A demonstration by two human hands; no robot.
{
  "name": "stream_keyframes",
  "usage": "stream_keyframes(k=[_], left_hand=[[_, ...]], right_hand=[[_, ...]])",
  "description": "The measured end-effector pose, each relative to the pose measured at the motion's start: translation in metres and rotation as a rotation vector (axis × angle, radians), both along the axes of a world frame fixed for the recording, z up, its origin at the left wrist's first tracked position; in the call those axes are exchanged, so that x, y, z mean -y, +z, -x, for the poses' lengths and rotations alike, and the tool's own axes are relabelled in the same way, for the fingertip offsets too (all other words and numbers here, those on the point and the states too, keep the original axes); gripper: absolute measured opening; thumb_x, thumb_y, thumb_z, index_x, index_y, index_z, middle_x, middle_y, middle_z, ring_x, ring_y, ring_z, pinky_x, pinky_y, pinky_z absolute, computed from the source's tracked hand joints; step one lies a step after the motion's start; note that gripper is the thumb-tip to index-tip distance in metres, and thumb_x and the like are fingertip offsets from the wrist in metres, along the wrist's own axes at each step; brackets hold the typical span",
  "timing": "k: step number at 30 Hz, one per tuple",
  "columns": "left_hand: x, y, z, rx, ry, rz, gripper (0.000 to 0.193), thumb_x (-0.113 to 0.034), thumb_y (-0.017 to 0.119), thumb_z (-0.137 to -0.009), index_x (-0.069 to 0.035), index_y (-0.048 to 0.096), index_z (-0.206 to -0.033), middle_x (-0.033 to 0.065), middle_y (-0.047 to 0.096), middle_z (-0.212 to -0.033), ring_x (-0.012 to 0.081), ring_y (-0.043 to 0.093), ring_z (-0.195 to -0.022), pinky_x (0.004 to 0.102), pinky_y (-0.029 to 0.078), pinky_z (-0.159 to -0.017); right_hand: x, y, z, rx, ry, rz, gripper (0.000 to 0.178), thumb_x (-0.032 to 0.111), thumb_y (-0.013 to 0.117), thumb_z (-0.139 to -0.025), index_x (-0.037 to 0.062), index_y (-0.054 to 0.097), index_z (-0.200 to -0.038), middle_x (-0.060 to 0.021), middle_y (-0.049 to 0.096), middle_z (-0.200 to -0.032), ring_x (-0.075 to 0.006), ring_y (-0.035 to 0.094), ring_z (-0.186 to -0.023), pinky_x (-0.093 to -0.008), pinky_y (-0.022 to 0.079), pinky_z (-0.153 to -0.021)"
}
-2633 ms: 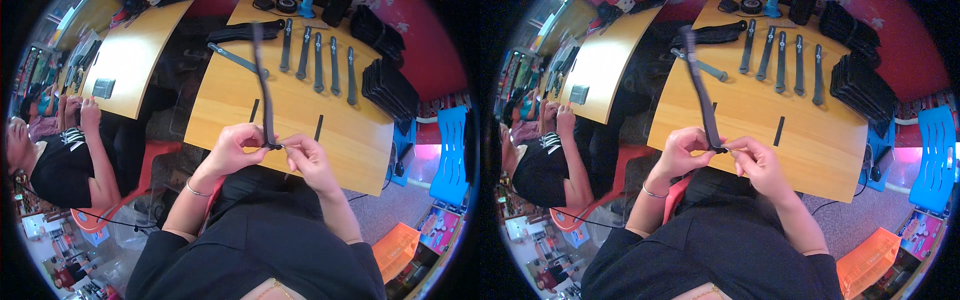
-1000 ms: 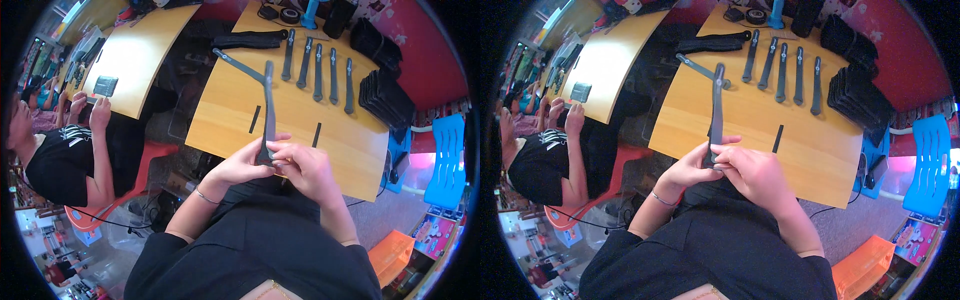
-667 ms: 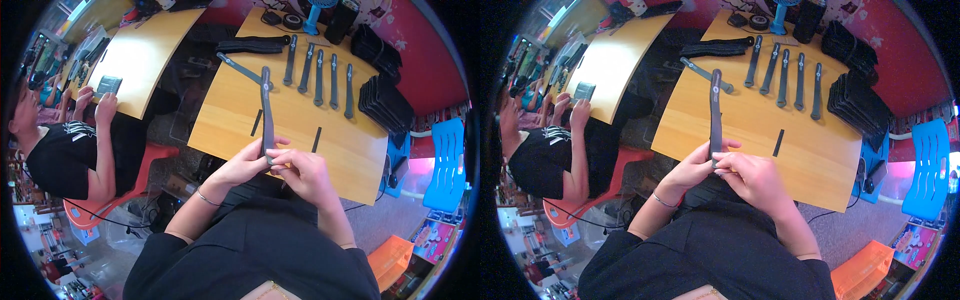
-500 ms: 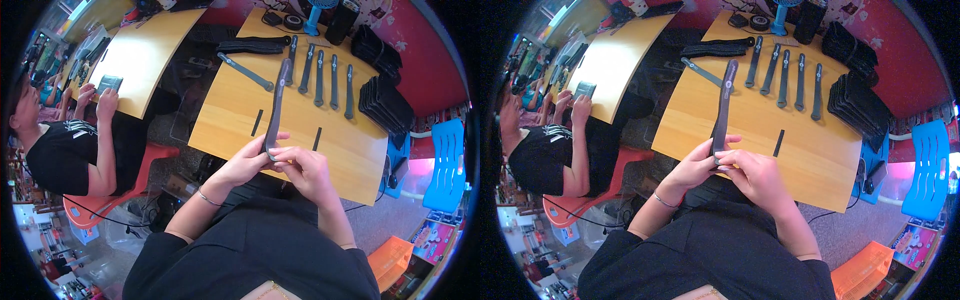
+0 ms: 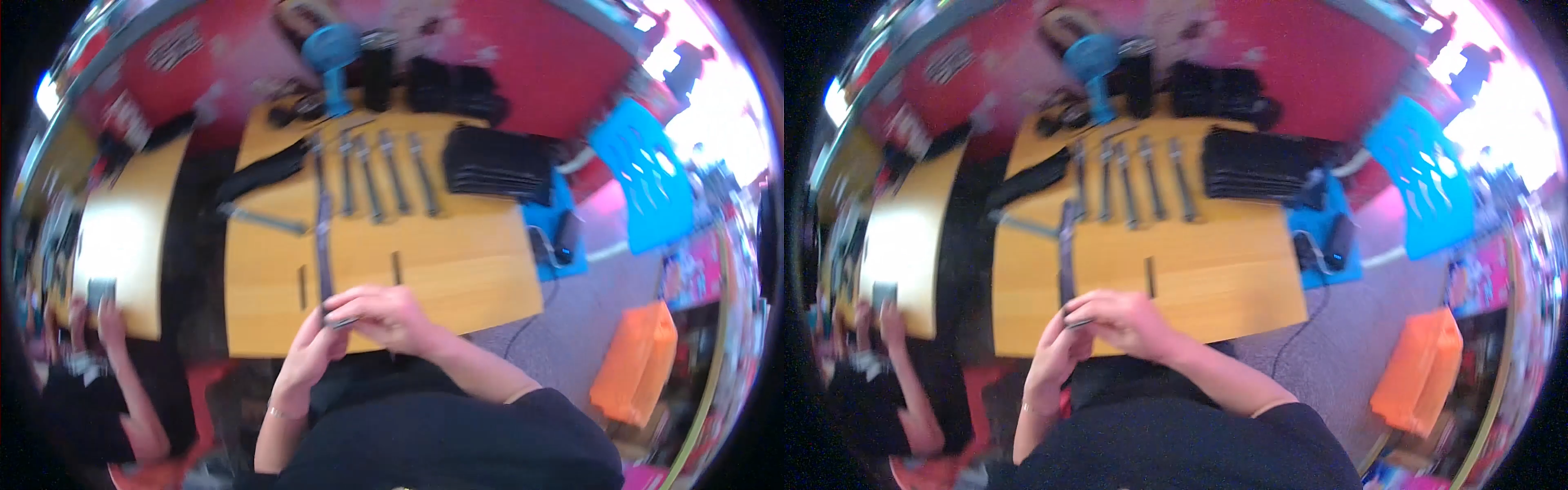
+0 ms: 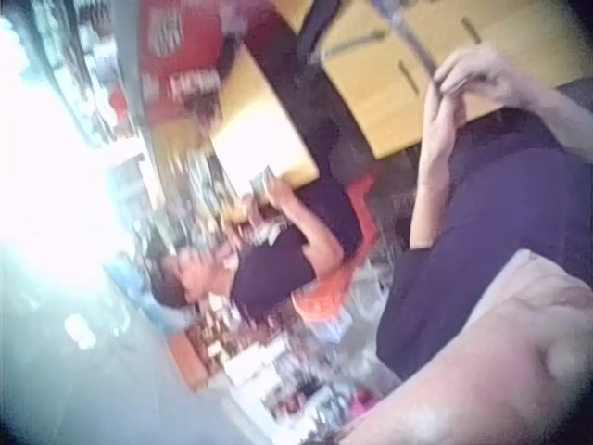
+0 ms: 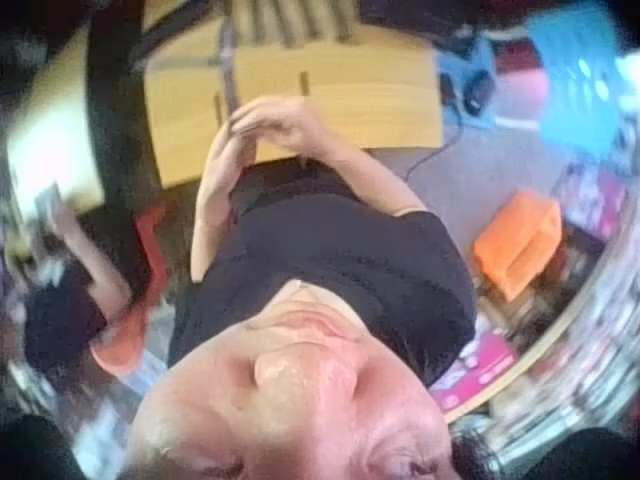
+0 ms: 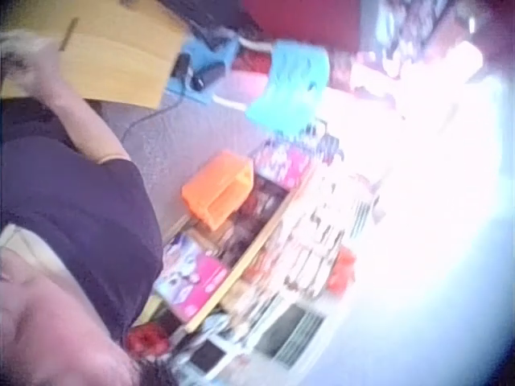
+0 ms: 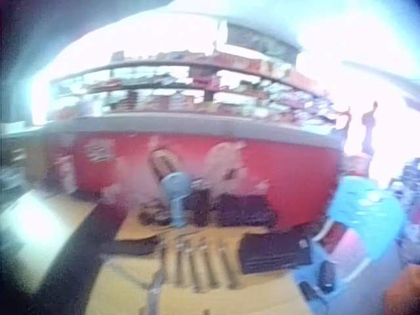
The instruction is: The recorder is assembling textile straps by manually inserting thin internal strips into wider strap sleeves on a workbench.
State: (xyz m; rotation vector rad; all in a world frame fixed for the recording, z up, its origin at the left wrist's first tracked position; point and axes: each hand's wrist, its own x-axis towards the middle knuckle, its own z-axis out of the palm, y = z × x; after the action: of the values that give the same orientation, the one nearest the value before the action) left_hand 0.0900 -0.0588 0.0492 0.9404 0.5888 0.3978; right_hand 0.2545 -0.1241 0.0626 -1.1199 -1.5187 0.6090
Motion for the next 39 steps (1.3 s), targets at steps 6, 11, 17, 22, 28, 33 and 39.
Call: stream_keyframes(k=[6, 11, 17, 22, 28, 33, 39], left_hand=[[0.003, 0.005, -0.002, 0.051, -0.112, -0.104, 0.02, -0.013, 0.048, -0.095, -0.003, 0.045, -0.112, -0.0028, 0.037, -0.062, 0.0065, 0.032, -0.048, 0.0219, 0.027, -0.043], [-0.004, 0.017, 0.006, 0.042, -0.227, -0.152, 0.028, -0.022, 0.047, -0.097, 0.005, 0.05, -0.108, -0.0031, 0.036, -0.059, 0.0061, 0.03, -0.047, 0.0221, 0.026, -0.042], [-0.006, 0.014, 0.034, -0.128, -0.312, -0.127, 0.024, -0.014, 0.045, -0.097, 0.007, 0.055, -0.102, -0.0045, 0.039, -0.063, 0.0037, 0.032, -0.051, 0.0195, 0.025, -0.047], [-0.017, 0.008, 0.057, -0.161, -0.354, -0.129, 0.023, -0.013, 0.045, -0.096, 0.007, 0.055, -0.1, -0.0046, 0.04, -0.064, 0.0038, 0.032, -0.052, 0.0193, 0.026, -0.048], [-0.024, 0.006, 0.071, -0.205, -0.354, -0.186, 0.022, -0.012, 0.045, -0.095, 0.007, 0.056, -0.098, -0.0044, 0.041, -0.062, 0.0042, 0.033, -0.052, 0.0199, 0.027, -0.049], [-0.04, -0.013, 0.103, -0.247, 0.003, -0.127, 0.013, -0.016, 0.047, -0.095, -0.004, 0.05, -0.091, -0.0044, 0.035, -0.057, 0.0056, 0.032, -0.044, 0.0205, 0.026, -0.038], [-0.046, -0.019, 0.121, 0.056, 0.305, 0.103, 0.045, -0.05, 0.034, -0.097, -0.01, 0.054, -0.096, -0.0046, 0.029, -0.052, 0.0075, 0.025, -0.04, 0.022, 0.021, -0.036]], right_hand=[[0.005, 0.006, -0.007, -0.358, 0.059, 0.262, 0.01, -0.001, 0.06, -0.086, 0.0013, 0.065, -0.095, -0.0062, 0.066, -0.09, -0.0123, 0.061, -0.085, -0.0266, 0.048, -0.075], [-0.001, 0.012, -0.022, -0.535, 0.104, 0.354, 0.008, 0.004, 0.058, -0.091, -0.0011, 0.062, -0.095, -0.0024, 0.064, -0.088, -0.0083, 0.058, -0.084, -0.0246, 0.046, -0.077], [0.0, 0.039, -0.06, -0.778, -0.164, 0.222, 0.002, 0.009, 0.06, -0.091, 0.0083, 0.061, -0.09, 0.0096, 0.054, -0.074, 0.0022, 0.041, -0.062, -0.0149, 0.03, -0.053], [0.006, 0.058, -0.11, -0.76, -0.381, 0.056, 0.004, 0.014, 0.062, -0.091, 0.0108, 0.06, -0.089, 0.0112, 0.046, -0.061, 0.0012, 0.031, -0.047, -0.0185, 0.02, -0.041], [0.013, 0.078, -0.14, -0.738, -0.453, -0.12, 0.002, 0.013, 0.059, -0.092, 0.0116, 0.06, -0.092, -0.0021, 0.066, -0.09, -0.0012, 0.039, -0.05, -0.0164, 0.028, -0.042], [0.04, 0.114, -0.167, -0.762, -0.618, -0.405, 0.008, 0.017, 0.058, -0.093, 0.0109, 0.06, -0.098, 0.0031, 0.059, -0.083, -0.0004, 0.036, -0.049, -0.0164, 0.025, -0.04], [0.011, 0.12, -0.112, -0.433, -0.405, -0.088, 0.01, 0.009, 0.066, -0.086, 0.0062, 0.064, -0.095, 0.008, 0.05, -0.071, 0.0013, 0.039, -0.059, -0.017, 0.029, -0.05]])
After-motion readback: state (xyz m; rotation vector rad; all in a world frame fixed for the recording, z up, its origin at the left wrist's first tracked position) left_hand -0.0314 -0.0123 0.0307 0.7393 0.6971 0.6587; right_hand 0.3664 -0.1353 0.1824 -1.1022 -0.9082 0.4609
